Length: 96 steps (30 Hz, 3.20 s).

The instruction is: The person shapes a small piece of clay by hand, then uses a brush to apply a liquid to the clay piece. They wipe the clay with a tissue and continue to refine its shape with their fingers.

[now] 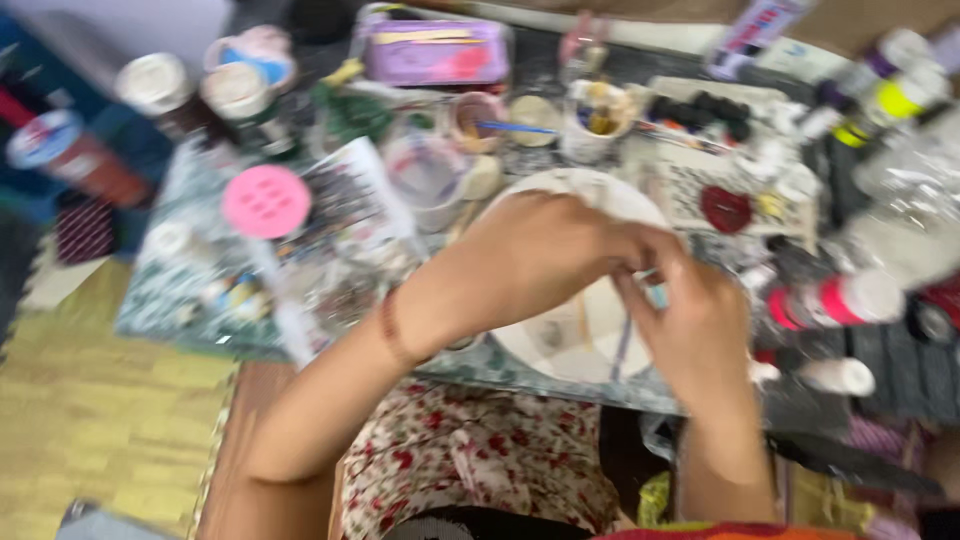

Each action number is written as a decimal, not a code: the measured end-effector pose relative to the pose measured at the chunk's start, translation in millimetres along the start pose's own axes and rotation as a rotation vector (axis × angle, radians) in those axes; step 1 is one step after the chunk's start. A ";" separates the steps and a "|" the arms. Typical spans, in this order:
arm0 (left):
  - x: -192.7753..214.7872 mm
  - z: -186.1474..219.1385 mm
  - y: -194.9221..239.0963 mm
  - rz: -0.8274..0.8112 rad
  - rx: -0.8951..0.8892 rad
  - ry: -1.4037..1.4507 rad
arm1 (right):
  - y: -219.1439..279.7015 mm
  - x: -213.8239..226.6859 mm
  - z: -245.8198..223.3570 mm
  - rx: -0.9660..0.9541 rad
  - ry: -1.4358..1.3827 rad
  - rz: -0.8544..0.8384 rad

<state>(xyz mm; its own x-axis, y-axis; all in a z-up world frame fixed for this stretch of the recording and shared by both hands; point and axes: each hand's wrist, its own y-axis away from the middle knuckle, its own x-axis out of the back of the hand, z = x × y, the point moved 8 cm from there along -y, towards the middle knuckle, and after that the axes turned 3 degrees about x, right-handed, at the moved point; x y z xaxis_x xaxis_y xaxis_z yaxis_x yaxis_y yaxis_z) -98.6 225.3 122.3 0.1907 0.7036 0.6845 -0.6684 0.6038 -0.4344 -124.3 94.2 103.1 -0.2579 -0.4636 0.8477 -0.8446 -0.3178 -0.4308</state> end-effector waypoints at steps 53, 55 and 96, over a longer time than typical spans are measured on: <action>-35.8 -72.2 222.5 0.737 0.631 1.690 | 61.2 -115.9 -117.4 0.120 -0.570 0.085; -38.1 -70.8 220.9 0.742 0.637 1.664 | 60.9 -113.1 -115.7 0.102 -0.566 0.111; -40.0 -27.7 225.2 0.619 0.481 0.301 | 78.3 -102.8 -84.6 -0.051 -0.442 -0.101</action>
<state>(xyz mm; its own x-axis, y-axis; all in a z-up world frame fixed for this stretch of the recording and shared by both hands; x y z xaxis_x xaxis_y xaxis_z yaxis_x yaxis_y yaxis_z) -236.8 343.5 -19.1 -0.1738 0.9663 0.1897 -0.9362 -0.1024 -0.3363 -203.5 187.0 8.4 0.0423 -0.7445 0.6663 -0.8801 -0.3435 -0.3279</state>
